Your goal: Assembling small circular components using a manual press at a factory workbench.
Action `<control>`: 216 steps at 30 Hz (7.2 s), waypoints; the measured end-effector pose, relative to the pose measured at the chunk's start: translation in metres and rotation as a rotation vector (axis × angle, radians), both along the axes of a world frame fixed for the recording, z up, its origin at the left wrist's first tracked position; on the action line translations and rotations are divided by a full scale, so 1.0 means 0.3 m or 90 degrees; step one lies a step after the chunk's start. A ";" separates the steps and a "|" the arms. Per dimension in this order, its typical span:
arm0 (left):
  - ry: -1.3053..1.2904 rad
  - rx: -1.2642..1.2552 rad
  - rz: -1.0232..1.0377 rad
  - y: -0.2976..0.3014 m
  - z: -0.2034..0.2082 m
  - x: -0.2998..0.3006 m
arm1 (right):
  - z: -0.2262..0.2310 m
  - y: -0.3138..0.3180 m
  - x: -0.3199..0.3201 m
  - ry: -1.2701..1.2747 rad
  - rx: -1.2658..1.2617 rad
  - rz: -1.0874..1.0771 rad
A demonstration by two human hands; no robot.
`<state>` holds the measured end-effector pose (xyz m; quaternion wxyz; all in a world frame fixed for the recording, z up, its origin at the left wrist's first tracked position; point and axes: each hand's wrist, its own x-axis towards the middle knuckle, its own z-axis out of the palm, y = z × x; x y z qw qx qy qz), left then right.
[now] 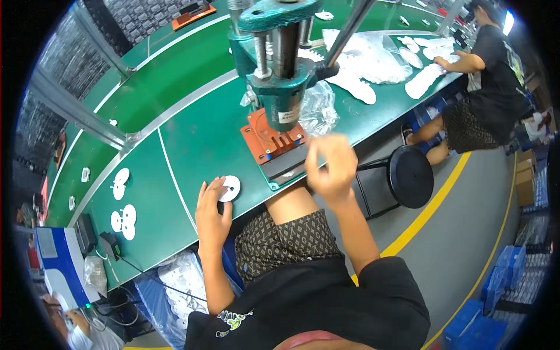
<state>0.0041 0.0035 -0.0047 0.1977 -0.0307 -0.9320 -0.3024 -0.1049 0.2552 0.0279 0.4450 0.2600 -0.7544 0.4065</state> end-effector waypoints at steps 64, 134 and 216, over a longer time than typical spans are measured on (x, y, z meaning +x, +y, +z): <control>0.046 -0.003 -0.076 0.014 0.041 -0.063 | -0.025 -0.179 0.221 -0.405 -0.470 0.474; 0.191 -0.134 -0.086 0.305 0.177 -0.286 | 0.186 0.063 -0.047 -0.063 -0.258 -0.002; 0.012 -0.204 0.381 -0.542 -0.079 0.101 | -0.183 0.161 -0.395 -0.282 0.214 0.140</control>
